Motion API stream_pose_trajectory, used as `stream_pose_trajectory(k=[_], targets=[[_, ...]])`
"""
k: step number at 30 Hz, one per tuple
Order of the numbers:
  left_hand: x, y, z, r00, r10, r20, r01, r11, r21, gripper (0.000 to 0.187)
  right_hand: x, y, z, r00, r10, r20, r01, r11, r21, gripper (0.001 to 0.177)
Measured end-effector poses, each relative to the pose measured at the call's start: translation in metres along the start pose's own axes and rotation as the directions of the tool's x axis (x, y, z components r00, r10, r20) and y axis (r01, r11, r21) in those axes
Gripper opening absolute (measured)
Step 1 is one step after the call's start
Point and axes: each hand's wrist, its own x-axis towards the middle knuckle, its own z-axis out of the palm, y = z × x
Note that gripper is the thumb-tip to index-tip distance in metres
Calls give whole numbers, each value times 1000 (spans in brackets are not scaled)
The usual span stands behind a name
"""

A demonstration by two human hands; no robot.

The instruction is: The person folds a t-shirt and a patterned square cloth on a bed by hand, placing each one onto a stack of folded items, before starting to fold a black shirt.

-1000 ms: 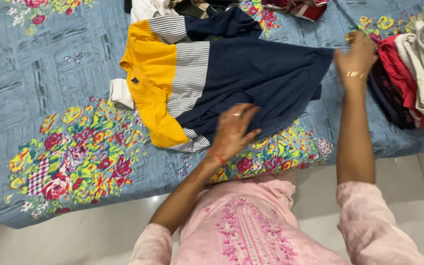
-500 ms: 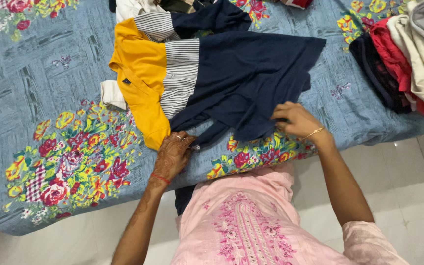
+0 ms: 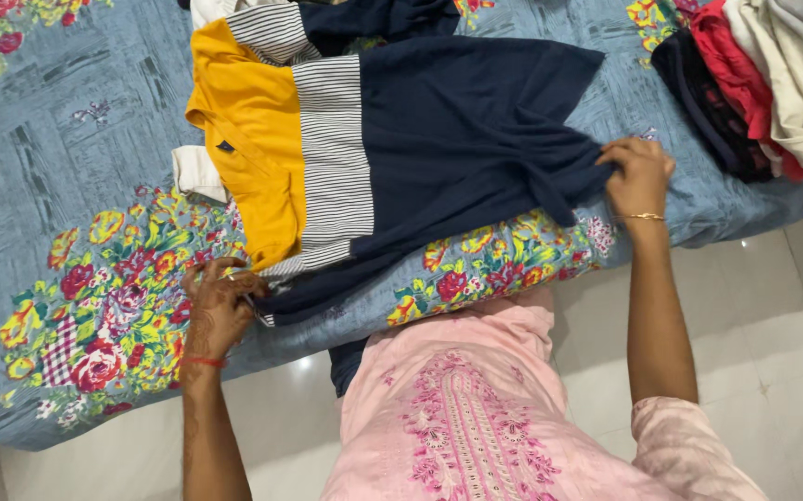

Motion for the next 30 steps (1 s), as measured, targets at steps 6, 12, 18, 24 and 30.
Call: stream_pose_trajectory(k=[6,12,18,24,30], targets=[[18,92,0,987,145,-74,-157,967,-199,49,-1,-78,-7,982,-134,132,105,974,202,40],[35,135,63,990,133,48,-122,973,-195,44,-2,-114,5,949,-203,240,169,974,154,55],[22,65,45,885,386,261,-162,780,-605,20,-13,-73,11,937,-169,304,131,981,142,29],[30,57,7,979,-204,16,197,920,-339,30,-34,-73,-9,902,-272,336,216,957,193,27],[69,56,38,918,-303,-257,362,905,223,60,-44,-84,-19,900,-299,318,230,944,237,27]])
